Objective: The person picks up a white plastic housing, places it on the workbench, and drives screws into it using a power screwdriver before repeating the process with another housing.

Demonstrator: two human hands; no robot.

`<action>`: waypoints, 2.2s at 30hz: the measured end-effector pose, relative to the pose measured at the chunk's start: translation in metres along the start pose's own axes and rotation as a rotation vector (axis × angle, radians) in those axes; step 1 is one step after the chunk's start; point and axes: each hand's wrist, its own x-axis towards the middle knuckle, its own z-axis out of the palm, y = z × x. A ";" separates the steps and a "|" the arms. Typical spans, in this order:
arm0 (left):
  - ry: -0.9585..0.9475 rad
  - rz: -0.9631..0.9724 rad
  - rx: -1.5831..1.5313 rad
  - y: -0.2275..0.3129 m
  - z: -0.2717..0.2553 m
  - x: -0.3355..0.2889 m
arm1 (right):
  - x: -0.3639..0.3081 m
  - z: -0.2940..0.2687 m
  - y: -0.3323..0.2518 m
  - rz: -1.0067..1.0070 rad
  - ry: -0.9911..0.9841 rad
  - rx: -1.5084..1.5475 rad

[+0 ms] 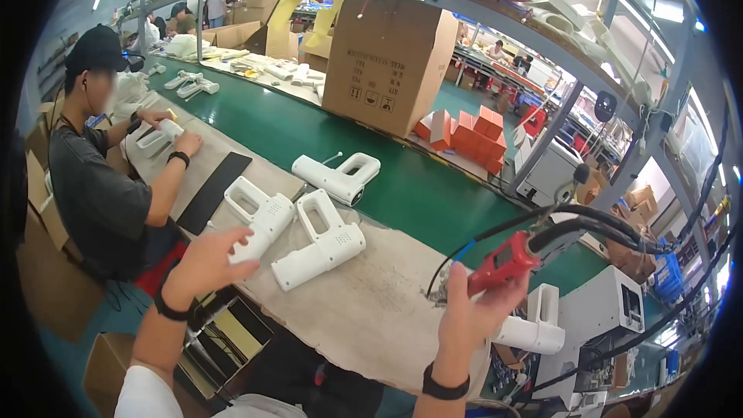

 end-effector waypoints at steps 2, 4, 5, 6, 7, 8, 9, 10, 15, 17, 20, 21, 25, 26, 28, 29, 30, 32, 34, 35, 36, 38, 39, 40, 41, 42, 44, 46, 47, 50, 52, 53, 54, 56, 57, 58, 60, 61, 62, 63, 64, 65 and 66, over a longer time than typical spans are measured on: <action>0.017 0.070 0.112 -0.007 0.013 0.040 | 0.010 -0.002 0.017 0.184 -0.071 0.091; -0.065 -0.027 0.295 0.002 0.026 0.087 | 0.016 -0.008 0.016 0.275 -0.098 0.109; -0.071 -0.072 0.350 0.003 0.034 0.111 | 0.016 -0.011 0.014 0.370 -0.127 0.127; -0.076 -0.116 0.404 0.000 0.046 0.131 | 0.013 -0.012 0.011 0.373 -0.128 0.132; -0.071 -0.116 0.408 -0.003 0.060 0.146 | 0.011 -0.012 0.005 0.356 -0.076 0.194; -0.016 -0.122 0.398 -0.009 0.070 0.159 | 0.010 -0.012 0.002 0.338 -0.030 0.263; 0.032 -0.113 0.377 -0.007 0.086 0.175 | 0.011 -0.020 0.005 0.330 -0.028 0.261; 0.035 -0.104 0.370 0.006 0.100 0.186 | 0.012 -0.035 0.009 0.374 -0.092 0.284; 0.136 0.038 0.162 0.066 0.193 0.246 | 0.005 -0.081 0.021 0.371 -0.051 0.221; 0.269 0.105 0.244 0.057 0.216 0.263 | 0.001 -0.088 0.034 0.384 0.126 0.227; 0.330 0.054 0.378 0.046 0.264 0.298 | 0.008 -0.112 0.028 0.325 0.030 0.243; 0.329 0.055 0.390 0.049 0.268 0.306 | 0.013 -0.111 0.022 0.247 0.003 0.181; 0.115 0.032 0.423 0.071 0.260 0.333 | 0.014 -0.127 0.041 0.203 0.135 0.145; 0.037 -0.046 0.373 0.071 0.259 0.337 | 0.017 -0.124 0.041 0.198 0.137 0.147; -0.092 -0.175 0.375 0.068 0.260 0.340 | 0.020 -0.114 0.033 0.198 0.082 0.132; -0.093 -0.177 0.376 0.066 0.262 0.343 | 0.019 -0.115 0.034 0.200 0.081 0.132; -0.080 -0.195 0.379 0.063 0.262 0.345 | 0.016 -0.118 0.036 0.258 0.051 0.118; -0.076 -0.208 0.384 0.067 0.255 0.342 | 0.018 -0.114 0.028 0.301 -0.010 0.094; -0.174 -0.135 0.311 0.072 0.242 0.336 | 0.021 -0.110 0.024 0.277 -0.024 0.126; -0.175 -0.134 0.309 0.072 0.238 0.334 | 0.020 -0.108 0.023 0.248 -0.040 0.167; -0.173 -0.082 0.288 0.071 0.234 0.331 | 0.018 -0.108 0.025 0.247 -0.040 0.165; -0.104 0.024 0.267 0.073 0.220 0.318 | 0.012 -0.108 0.030 0.183 0.039 0.106; -0.106 0.025 0.267 0.076 0.209 0.311 | 0.010 -0.105 0.029 0.161 0.085 0.118; -0.107 0.145 0.297 0.078 0.191 0.301 | 0.010 -0.105 0.027 0.225 0.048 0.140; -0.117 0.279 0.320 0.090 0.174 0.286 | 0.014 -0.099 0.018 0.286 0.020 0.148; -0.141 0.404 0.371 0.102 0.159 0.266 | 0.021 -0.088 0.011 0.204 -0.083 0.110; -0.120 0.665 0.413 0.119 0.123 0.218 | 0.007 -0.112 0.046 0.286 0.106 0.176; -0.122 0.896 0.398 0.125 0.112 0.164 | 0.011 -0.108 0.022 0.324 0.049 0.162; -0.146 0.990 0.390 0.133 0.104 0.135 | 0.017 -0.106 0.002 0.351 -0.011 0.159; -0.282 1.260 0.324 0.120 0.096 0.054 | 0.027 -0.105 -0.018 0.311 0.098 0.015; -0.333 1.364 0.269 0.102 0.109 0.020 | 0.032 -0.103 -0.027 0.231 0.140 -0.020; -0.384 1.399 0.238 0.091 0.125 0.010 | 0.034 -0.107 -0.030 0.279 0.108 -0.008; -0.432 1.434 0.204 0.082 0.139 0.003 | 0.035 -0.111 -0.033 0.280 0.086 0.006; -0.499 1.396 0.226 0.063 0.154 0.000 | 0.039 -0.110 -0.041 0.330 0.086 0.058; -0.556 1.351 0.253 0.060 0.159 -0.001 | 0.038 -0.111 -0.044 0.304 0.062 0.061; -0.746 1.366 0.260 0.071 0.144 0.006 | 0.037 -0.113 -0.047 0.326 0.048 0.065; -0.793 1.226 0.005 0.097 0.137 0.018 | 0.035 -0.117 -0.055 0.331 0.047 0.081; -0.834 1.042 -0.237 0.110 0.136 0.022 | 0.033 -0.117 -0.057 0.326 0.053 0.095; -0.666 0.919 -0.230 0.121 0.146 0.031 | 0.031 -0.113 -0.056 0.333 0.015 0.068; -0.430 0.780 -0.173 0.135 0.165 0.032 | 0.031 -0.113 -0.058 0.376 -0.007 0.136; -0.193 0.625 -0.107 0.144 0.182 0.032 | 0.030 -0.105 -0.057 0.394 -0.017 0.138; -0.193 0.631 -0.108 0.153 0.195 0.036 | 0.030 -0.098 -0.057 0.406 -0.026 0.133; -0.362 0.503 0.037 0.161 0.205 0.040 | 0.030 -0.092 -0.057 0.382 -0.032 0.138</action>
